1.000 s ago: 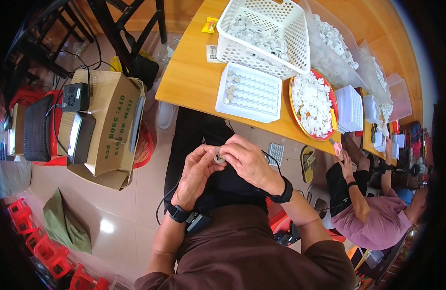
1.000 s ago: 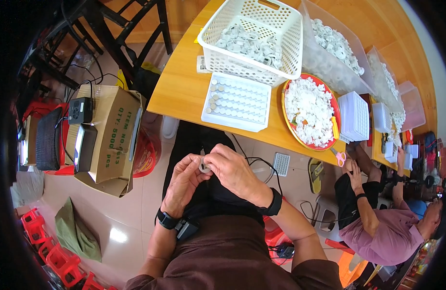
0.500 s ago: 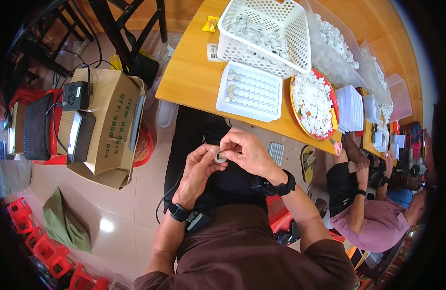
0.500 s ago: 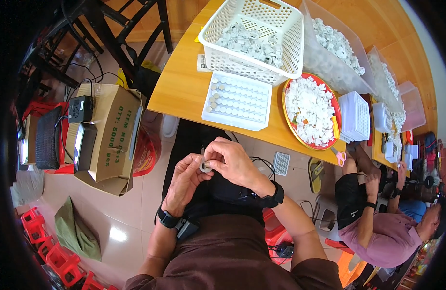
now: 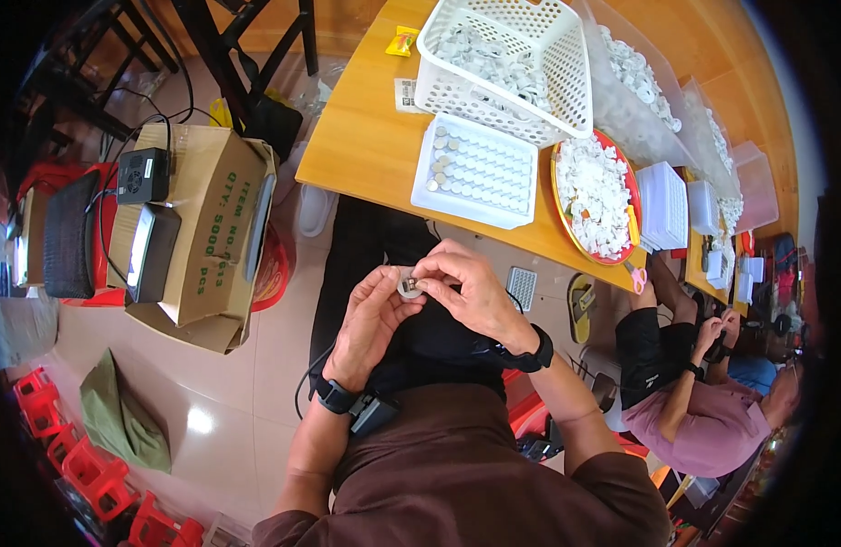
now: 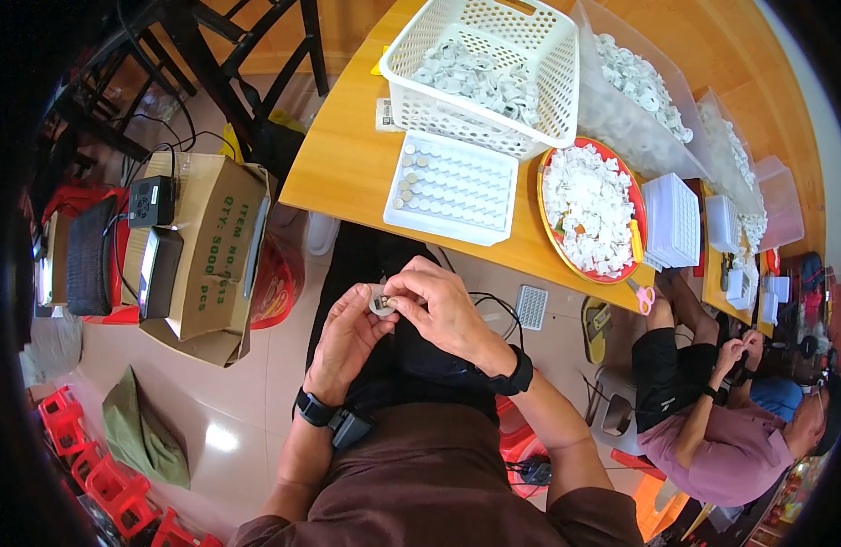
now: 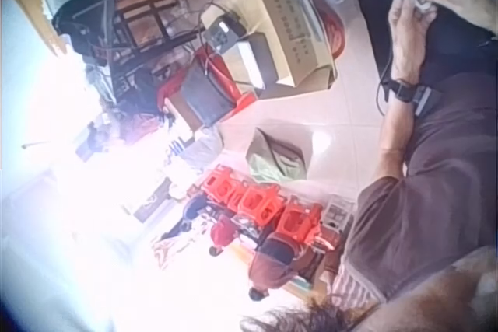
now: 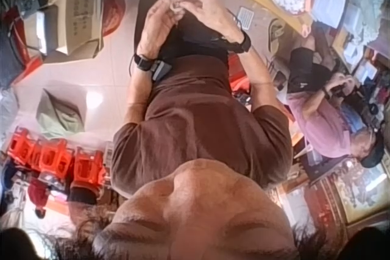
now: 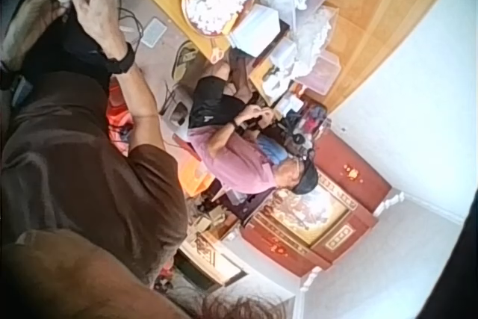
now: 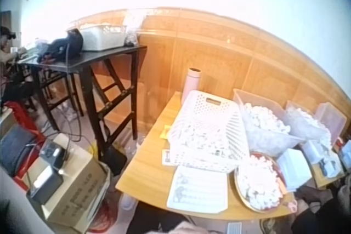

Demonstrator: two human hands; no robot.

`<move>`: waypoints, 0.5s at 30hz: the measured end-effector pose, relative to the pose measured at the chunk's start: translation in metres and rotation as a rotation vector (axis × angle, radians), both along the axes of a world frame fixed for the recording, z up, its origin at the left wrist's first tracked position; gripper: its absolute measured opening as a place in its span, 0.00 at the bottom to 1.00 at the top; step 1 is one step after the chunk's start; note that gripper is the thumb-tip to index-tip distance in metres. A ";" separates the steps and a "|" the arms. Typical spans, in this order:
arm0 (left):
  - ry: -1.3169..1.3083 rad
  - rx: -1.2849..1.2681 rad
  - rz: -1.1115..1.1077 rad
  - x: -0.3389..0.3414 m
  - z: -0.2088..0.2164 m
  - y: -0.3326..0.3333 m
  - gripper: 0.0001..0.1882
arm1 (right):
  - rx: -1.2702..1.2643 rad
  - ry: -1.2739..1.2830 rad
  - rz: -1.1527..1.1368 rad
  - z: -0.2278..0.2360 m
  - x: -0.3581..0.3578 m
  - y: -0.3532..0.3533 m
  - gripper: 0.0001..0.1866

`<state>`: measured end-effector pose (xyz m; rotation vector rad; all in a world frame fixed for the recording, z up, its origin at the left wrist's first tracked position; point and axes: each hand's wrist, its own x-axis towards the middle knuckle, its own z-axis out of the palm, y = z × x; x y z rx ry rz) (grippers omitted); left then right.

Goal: Assembling small LED components into plastic housings and sorting them into bins.

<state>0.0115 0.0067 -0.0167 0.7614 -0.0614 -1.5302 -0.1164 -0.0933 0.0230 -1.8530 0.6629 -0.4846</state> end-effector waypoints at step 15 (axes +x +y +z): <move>-0.068 -0.029 -0.012 -0.004 -0.008 0.000 0.10 | -0.545 0.128 0.169 0.007 -0.001 0.003 0.07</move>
